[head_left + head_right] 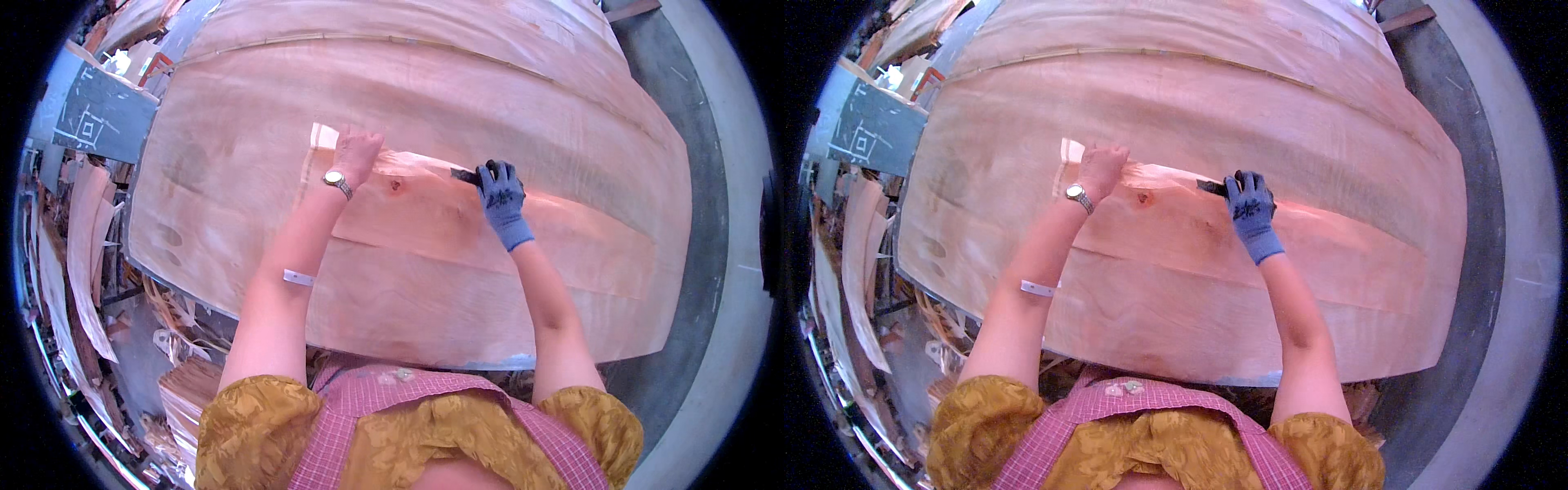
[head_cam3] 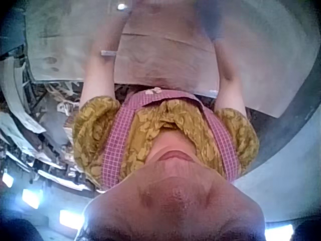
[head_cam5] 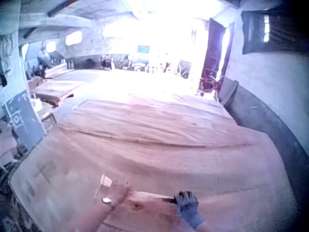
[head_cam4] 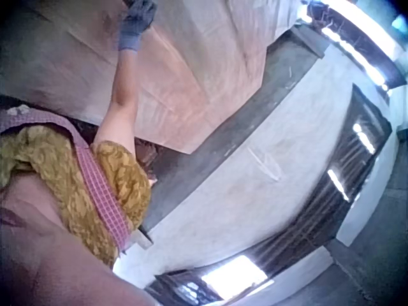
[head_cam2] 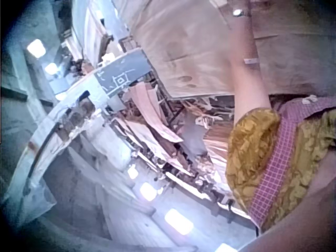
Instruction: The person tapes together thin veneer sheets using small strips of white tape and a hand-held tool to press the seams, then moves and stacks large sheets of veneer onto nearby piles in a workshop environment.
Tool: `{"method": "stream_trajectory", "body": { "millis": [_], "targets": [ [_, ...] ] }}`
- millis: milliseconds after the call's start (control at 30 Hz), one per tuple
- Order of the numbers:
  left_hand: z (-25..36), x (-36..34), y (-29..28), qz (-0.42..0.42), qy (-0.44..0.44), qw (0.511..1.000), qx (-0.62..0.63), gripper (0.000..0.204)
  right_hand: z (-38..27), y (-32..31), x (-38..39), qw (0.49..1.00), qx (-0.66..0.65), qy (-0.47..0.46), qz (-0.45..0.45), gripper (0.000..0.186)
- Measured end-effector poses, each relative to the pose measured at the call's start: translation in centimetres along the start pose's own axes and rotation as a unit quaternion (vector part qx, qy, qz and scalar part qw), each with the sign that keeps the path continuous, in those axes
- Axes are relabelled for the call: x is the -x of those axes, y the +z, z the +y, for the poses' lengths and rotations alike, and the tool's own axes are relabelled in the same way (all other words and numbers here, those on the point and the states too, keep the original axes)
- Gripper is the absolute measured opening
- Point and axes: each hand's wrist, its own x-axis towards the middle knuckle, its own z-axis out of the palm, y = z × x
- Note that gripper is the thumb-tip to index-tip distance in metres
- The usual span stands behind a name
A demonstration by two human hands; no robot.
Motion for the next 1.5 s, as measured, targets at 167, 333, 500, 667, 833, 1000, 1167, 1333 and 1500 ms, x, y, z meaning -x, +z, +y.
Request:
{"method": "stream_trajectory", "body": {
  "millis": [167,333,500,667,833,1000,1167,1333,1500],
  "targets": [
    [0.8,-0.5,-0.9,-0.133,-0.061,0.989,0.026,0.033,-1.6,-3.2,2.8,0.997,0.039,-0.06,-0.021,0.031],
    [-1.4,-2.3,-1.8,-0.266,0.068,0.935,0.222,0.103,-3.6,-5.8,6.9,0.986,-0.004,-0.126,-0.111,0.03],
    [-3.0,-3.6,-2.7,-0.372,0.018,0.863,0.34,0.118,-5.9,-12.0,8.2,0.904,-0.12,-0.248,-0.326,0.027],
    [-1.9,-4.0,-3.1,-0.385,0.0,0.861,0.333,0.114,-12.4,-11.9,2.3,0.814,-0.571,-0.025,-0.109,0.04],
    [-1.4,-4.3,-3.2,-0.38,-0.021,0.884,0.271,0.114,-19.8,-9.7,-2.9,0.485,-0.857,0.071,-0.16,0.047],
    [-1.6,-4.5,-1.6,-0.381,-0.103,0.875,0.281,0.114,-19.9,-9.1,-2.8,0.375,-0.867,0.09,-0.314,0.049],
    [-2.1,-5.1,-1.6,-0.373,0.007,0.899,0.228,0.106,-18.6,-12.2,-3.1,0.501,-0.767,0.107,-0.386,0.024],
    [-0.5,-3.8,-1.0,-0.318,-0.003,0.929,0.187,0.093,-15.5,-17.2,-3.8,0.564,-0.673,0.013,-0.479,0.013],
    [1.9,2.8,-2.9,-0.038,-0.022,0.981,0.19,0.047,-11.0,-19.0,-4.4,0.621,-0.61,0.039,-0.49,0.016]
  ]
}}
